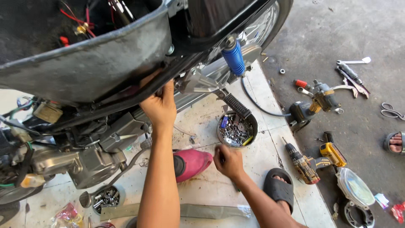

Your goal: The person uses pliers to cut a white tube connected to the motorcycle's fuel tank area. They then use their hands to pull and adjust the tube and surrounding wires near the engine and frame.

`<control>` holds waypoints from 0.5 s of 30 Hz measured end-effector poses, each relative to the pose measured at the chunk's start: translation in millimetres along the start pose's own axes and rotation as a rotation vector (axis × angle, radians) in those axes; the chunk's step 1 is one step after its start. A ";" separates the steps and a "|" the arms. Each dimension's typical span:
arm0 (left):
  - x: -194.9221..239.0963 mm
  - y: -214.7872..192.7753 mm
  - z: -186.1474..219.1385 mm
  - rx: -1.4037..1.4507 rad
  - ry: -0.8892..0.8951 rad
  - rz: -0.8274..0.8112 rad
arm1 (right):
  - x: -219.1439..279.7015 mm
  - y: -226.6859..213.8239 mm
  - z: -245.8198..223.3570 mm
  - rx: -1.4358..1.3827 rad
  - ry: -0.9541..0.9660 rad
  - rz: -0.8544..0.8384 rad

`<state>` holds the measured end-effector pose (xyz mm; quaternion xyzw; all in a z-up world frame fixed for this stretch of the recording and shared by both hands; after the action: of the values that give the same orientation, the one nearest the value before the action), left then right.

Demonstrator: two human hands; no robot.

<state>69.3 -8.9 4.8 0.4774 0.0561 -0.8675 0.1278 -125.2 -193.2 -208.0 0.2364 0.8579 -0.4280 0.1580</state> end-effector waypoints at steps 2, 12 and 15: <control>-2.1 -2.3 12.7 0.021 -0.007 0.022 | 43.2 2.5 21.7 0.139 0.026 -0.099; -16.1 5.3 34.6 -0.010 -0.162 -0.017 | 162.8 10.6 116.8 0.287 0.733 -0.764; -13.6 7.4 30.6 -0.048 -0.180 -0.033 | 165.8 14.2 121.9 0.228 0.924 -0.763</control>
<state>53.4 -20.4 32.9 0.3933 0.0730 -0.9074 0.1291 -248.1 -239.6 -367.0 0.0889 0.8107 -0.3966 -0.4214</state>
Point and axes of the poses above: each hand's wrist, its own x-axis away from the middle knuckle, its own y-axis out of the palm, z = x × y, the point moved 7 cm from there along -x, towards the middle knuckle
